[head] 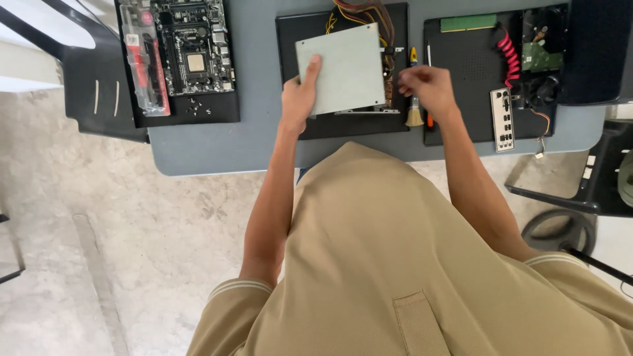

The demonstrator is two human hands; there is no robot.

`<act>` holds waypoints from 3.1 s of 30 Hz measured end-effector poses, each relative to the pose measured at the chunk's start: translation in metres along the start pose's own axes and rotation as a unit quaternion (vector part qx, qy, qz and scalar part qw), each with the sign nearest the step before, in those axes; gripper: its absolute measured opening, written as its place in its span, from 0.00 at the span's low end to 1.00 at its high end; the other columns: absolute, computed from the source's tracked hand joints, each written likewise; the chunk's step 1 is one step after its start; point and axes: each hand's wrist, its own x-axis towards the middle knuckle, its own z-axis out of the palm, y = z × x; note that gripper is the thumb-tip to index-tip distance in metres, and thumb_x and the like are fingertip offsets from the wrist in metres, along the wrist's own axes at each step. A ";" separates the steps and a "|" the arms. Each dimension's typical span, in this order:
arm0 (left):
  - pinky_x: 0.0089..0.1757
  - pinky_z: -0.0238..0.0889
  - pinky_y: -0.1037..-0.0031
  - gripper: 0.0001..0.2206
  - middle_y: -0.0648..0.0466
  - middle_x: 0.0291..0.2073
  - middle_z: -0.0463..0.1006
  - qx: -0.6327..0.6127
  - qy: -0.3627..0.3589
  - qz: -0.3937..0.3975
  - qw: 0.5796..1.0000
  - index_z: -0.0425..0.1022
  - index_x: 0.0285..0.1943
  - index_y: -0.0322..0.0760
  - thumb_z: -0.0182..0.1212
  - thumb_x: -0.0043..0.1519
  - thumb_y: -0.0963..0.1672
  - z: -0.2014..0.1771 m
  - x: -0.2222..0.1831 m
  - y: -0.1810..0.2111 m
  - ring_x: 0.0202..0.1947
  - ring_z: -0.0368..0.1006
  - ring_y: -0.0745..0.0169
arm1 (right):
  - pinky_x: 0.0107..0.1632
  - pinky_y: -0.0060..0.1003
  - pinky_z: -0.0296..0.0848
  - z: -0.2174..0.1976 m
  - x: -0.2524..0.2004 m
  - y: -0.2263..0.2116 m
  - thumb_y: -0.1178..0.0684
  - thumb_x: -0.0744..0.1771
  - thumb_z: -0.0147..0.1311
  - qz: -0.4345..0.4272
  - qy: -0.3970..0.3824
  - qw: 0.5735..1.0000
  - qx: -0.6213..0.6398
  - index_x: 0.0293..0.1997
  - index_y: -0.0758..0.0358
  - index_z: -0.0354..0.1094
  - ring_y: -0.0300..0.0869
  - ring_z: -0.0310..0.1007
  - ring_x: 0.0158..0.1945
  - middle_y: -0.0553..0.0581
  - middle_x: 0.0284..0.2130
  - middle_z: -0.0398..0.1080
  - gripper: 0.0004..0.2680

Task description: Reassembling a computer power supply unit by placing the circuit board into the metal housing and securing it with screws.

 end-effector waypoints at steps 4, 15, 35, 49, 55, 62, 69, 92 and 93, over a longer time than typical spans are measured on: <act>0.39 0.54 0.63 0.35 0.62 0.34 0.62 0.078 -0.023 0.063 0.995 0.63 0.41 0.48 0.62 0.61 0.72 0.032 0.023 -0.001 0.33 0.56 0.68 | 0.57 0.41 0.87 -0.011 -0.018 -0.049 0.26 0.78 0.55 0.027 0.010 0.991 0.133 0.77 0.68 0.77 0.45 0.85 0.56 0.58 0.56 0.83 0.30; 0.33 0.57 0.67 0.35 0.63 0.28 0.61 0.174 -0.064 0.107 0.977 0.56 0.35 0.52 0.55 0.65 0.74 0.084 0.051 -0.007 0.27 0.56 0.70 | 0.66 0.43 0.96 -0.012 -0.004 -0.037 0.35 0.71 0.77 0.085 0.013 0.979 0.184 0.84 0.59 0.67 0.47 0.90 0.67 0.59 0.69 0.84 0.33; 0.63 0.87 0.56 0.63 0.47 0.76 0.88 0.133 -0.036 0.110 0.984 0.71 0.90 0.33 0.54 0.54 0.75 0.075 0.050 -0.039 0.70 0.89 0.47 | 0.71 0.56 0.94 0.012 -0.006 0.018 0.37 0.72 0.77 -0.034 -0.004 0.980 0.196 0.88 0.58 0.64 0.56 0.86 0.71 0.64 0.71 0.80 0.33; 0.75 0.74 0.45 0.63 0.33 0.80 0.76 0.118 0.020 0.104 0.987 0.63 0.93 0.25 0.55 0.63 0.76 0.089 0.047 -0.065 0.82 0.76 0.31 | 0.65 0.50 0.94 0.016 0.006 0.043 0.41 0.73 0.82 -0.011 -0.005 0.973 0.231 0.85 0.58 0.72 0.51 0.88 0.65 0.62 0.63 0.82 0.30; 0.81 0.63 0.39 0.64 0.24 0.79 0.69 0.114 0.023 0.102 0.988 0.59 0.94 0.18 0.54 0.70 0.76 0.094 0.035 -0.071 0.86 0.69 0.18 | 0.63 0.57 0.96 0.024 0.008 0.052 0.39 0.75 0.84 -0.002 0.004 0.971 0.238 0.83 0.57 0.78 0.55 0.91 0.63 0.64 0.59 0.83 0.27; 0.81 0.62 0.40 0.63 0.22 0.77 0.73 0.060 -0.031 0.096 0.993 0.64 0.92 0.14 0.57 0.70 0.74 0.087 0.029 -0.061 0.86 0.70 0.22 | 0.66 0.58 0.92 0.025 -0.005 0.026 0.34 0.77 0.80 -0.019 0.023 0.989 0.146 0.84 0.57 0.77 0.55 0.88 0.67 0.66 0.64 0.84 0.27; 0.65 0.76 0.55 0.59 0.52 0.74 0.83 0.069 -0.061 -0.013 0.996 0.76 0.86 0.34 0.65 0.51 0.71 0.055 0.038 -0.030 0.70 0.82 0.52 | 0.69 0.50 0.90 0.015 0.011 0.042 0.36 0.75 0.72 -0.017 -0.013 0.980 0.200 0.86 0.62 0.66 0.53 0.85 0.70 0.62 0.73 0.80 0.30; 0.46 0.82 0.64 0.54 0.52 0.65 0.86 -0.002 -0.094 0.023 0.995 0.82 0.83 0.32 0.75 0.52 0.66 0.035 0.062 -0.060 0.56 0.84 0.57 | 0.61 0.52 0.90 0.018 0.021 0.048 0.39 0.70 0.82 -0.013 0.004 0.983 0.181 0.81 0.56 0.68 0.52 0.90 0.61 0.60 0.58 0.85 0.31; 0.46 0.82 0.64 0.54 0.52 0.65 0.86 0.000 -0.095 0.024 0.995 0.82 0.83 0.32 0.75 0.52 0.66 0.035 0.064 -0.061 0.56 0.84 0.57 | 0.61 0.52 0.90 0.021 0.023 0.050 0.39 0.70 0.82 -0.013 0.005 0.983 0.182 0.81 0.56 0.68 0.52 0.90 0.61 0.60 0.58 0.85 0.31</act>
